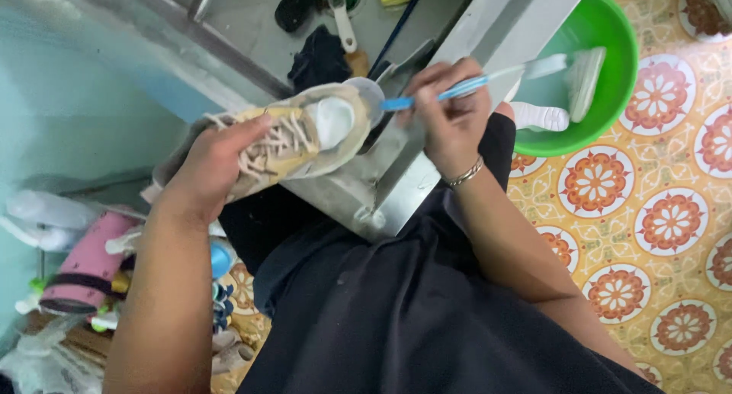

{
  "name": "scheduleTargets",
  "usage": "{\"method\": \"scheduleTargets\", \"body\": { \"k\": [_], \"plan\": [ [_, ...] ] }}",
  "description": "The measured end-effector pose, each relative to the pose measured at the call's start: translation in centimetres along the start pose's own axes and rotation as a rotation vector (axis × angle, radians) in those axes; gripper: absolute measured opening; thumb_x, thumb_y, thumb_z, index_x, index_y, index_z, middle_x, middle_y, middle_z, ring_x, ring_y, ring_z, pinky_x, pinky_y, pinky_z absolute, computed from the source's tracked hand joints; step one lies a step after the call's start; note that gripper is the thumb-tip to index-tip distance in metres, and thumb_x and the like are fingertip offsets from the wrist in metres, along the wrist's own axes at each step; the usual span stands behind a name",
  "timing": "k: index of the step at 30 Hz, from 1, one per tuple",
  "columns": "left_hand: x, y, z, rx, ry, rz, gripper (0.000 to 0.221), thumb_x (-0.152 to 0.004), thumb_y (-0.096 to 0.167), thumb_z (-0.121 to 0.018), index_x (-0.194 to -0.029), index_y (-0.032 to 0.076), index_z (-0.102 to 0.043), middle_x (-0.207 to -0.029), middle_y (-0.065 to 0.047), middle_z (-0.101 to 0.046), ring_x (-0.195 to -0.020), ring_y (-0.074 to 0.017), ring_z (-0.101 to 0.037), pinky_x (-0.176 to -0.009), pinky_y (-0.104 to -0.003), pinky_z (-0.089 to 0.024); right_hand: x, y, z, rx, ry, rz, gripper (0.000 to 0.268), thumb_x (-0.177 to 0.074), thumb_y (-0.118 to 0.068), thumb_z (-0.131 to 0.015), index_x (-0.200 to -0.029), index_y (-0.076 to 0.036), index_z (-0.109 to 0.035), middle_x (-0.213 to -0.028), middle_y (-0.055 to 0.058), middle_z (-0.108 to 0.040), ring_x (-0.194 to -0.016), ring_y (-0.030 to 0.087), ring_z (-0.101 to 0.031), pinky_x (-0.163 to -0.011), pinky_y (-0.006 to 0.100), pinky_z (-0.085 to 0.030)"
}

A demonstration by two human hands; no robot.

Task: Scrubbing and cleaning a sneaker using brushes, soap, and water in a utility sink.

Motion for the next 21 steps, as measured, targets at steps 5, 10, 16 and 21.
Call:
{"method": "scheduleTargets", "body": {
  "k": [5,10,16,21],
  "plan": [
    [0.2,0.6,-0.6,0.008,0.025,0.012,0.041,-0.098,0.026,-0.058,-0.120,-0.006,-0.072,-0.113,-0.012,-0.076,-0.098,-0.0183,-0.072,-0.088,-0.030,-0.054,-0.3,-0.5,-1.6,-0.008,-0.106,-0.063,0.019,-0.106,0.001,-0.067,-0.108,-0.005,-0.049,-0.109,0.019,-0.066,-0.086,0.020,-0.071,-0.074,0.031,-0.063],
    [0.7,0.9,-0.9,-0.001,0.100,0.081,0.042,-0.095,0.028,-0.058,-0.119,-0.004,-0.073,-0.111,-0.014,-0.078,-0.098,-0.0199,-0.073,-0.088,-0.030,-0.054,-0.1,-0.6,-1.8,-0.007,-0.148,-0.070,0.019,-0.105,0.002,-0.068,-0.107,-0.004,-0.050,-0.109,0.019,-0.068,-0.083,0.020,-0.073,-0.074,0.031,-0.064],
    [0.5,0.3,-0.4,0.029,0.109,0.051,0.041,-0.095,0.025,-0.060,-0.120,-0.005,-0.072,-0.114,-0.010,-0.076,-0.102,-0.0178,-0.071,-0.090,-0.030,-0.052,-0.2,-0.4,-1.8,-0.053,-0.169,-0.099,0.019,-0.102,0.001,-0.069,-0.103,-0.004,-0.051,-0.105,0.018,-0.068,-0.088,0.022,-0.076,-0.074,0.032,-0.066],
    [0.5,0.3,-0.5,0.036,0.152,0.057,0.039,-0.095,0.024,-0.059,-0.120,-0.004,-0.072,-0.111,-0.013,-0.076,-0.099,-0.0197,-0.071,-0.087,-0.031,-0.053,-0.5,-0.5,-2.2,-0.032,-0.194,-0.094,0.018,-0.103,0.002,-0.069,-0.102,-0.003,-0.051,-0.105,0.019,-0.067,-0.088,0.021,-0.074,-0.078,0.034,-0.064]
  ]
}}
Point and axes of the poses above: each hand's wrist, its own x-axis away from the middle knuckle, its own z-axis out of the back of the hand, y = z × x, the point moved 1 cm from there along -x, towards the middle knuckle
